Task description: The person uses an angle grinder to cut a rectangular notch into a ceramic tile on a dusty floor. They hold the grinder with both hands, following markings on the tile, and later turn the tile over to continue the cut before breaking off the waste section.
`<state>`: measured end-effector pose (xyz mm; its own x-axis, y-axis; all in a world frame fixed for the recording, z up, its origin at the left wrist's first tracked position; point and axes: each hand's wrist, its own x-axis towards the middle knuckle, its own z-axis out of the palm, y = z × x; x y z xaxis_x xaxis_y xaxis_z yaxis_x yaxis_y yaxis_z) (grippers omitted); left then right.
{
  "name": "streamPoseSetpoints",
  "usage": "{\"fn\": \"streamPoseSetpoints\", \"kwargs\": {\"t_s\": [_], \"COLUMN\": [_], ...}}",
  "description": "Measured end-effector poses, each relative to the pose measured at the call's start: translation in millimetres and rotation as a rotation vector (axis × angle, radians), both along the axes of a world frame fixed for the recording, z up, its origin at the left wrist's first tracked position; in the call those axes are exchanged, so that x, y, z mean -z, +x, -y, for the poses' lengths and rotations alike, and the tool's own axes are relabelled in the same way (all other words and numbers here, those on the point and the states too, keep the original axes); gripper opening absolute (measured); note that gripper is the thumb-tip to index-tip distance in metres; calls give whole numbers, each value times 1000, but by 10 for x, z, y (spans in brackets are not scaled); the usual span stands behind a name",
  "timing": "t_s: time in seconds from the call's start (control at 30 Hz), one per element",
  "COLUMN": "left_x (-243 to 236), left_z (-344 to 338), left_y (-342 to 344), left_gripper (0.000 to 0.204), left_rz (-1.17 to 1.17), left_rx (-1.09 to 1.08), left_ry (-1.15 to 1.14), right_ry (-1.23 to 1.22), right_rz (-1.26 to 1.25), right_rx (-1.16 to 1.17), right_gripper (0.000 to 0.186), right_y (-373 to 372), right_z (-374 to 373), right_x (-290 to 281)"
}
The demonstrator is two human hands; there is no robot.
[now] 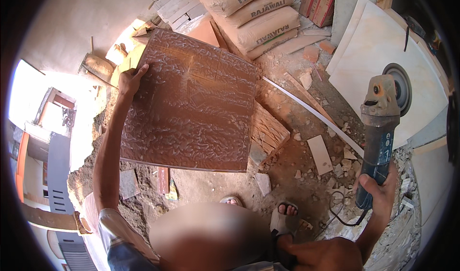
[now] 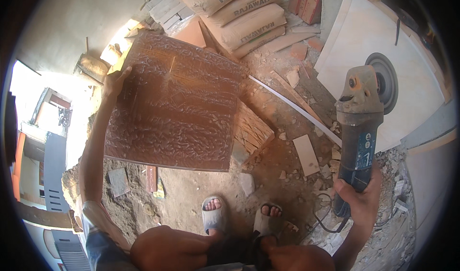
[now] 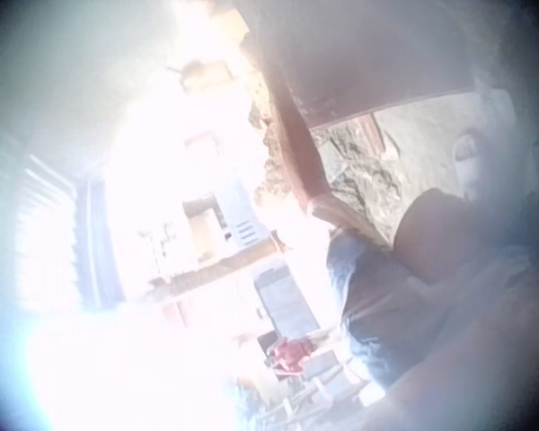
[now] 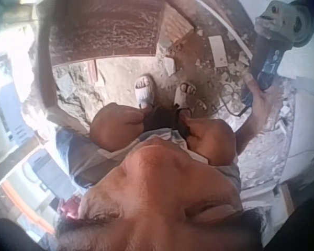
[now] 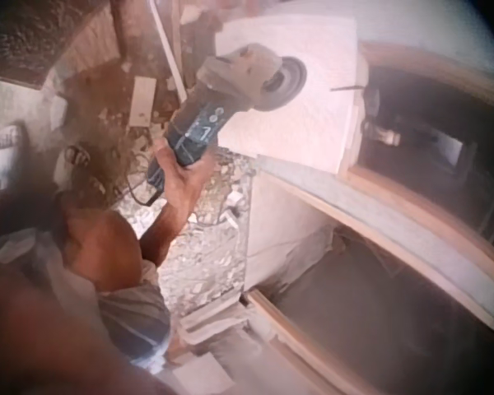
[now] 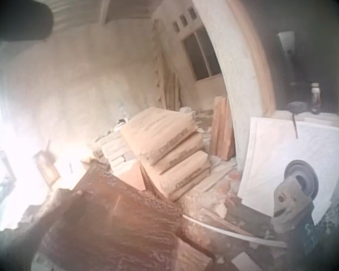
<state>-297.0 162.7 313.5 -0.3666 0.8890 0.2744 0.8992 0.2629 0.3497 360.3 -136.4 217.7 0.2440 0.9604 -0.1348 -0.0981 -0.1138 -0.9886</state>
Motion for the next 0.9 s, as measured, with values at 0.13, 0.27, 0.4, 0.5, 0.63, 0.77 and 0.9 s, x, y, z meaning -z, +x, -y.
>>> {"fn": "streamPoseSetpoints", "kwargs": {"t_s": [0.13,0.27,0.4,0.5,0.63,0.77,0.9], "left_x": [618,1402,2103,2532,2926,3418,3755], "left_z": [241,765,1416,1880,2459,2659,2814], "left_y": [-857,-1624,-1704,-1775,-1239,-567,-2], "left_gripper": [65,68,65,63,52,52,55], "left_rz": [203,297,536,604,894,1080,1051], "left_rx": [-124,-243,-388,-455,-604,-620,-711], "left_ry": [-60,-19,-34,20,67,183,140], "right_ry": [-84,-134,-182,-193,-193,-200,-204], "right_rz": [20,-34,12,66,99,120,115], "right_rx": [-31,-110,-199,-279,-404,-503,-679], "right_gripper": [70,69,65,70,66,53,54], "right_y": [-176,-483,-710,-925,-1309,-1861,-2434], "right_z": [-123,-292,-462,-589,-802,-1032,-1178], "right_x": [102,146,144,212,320,370,613]}}
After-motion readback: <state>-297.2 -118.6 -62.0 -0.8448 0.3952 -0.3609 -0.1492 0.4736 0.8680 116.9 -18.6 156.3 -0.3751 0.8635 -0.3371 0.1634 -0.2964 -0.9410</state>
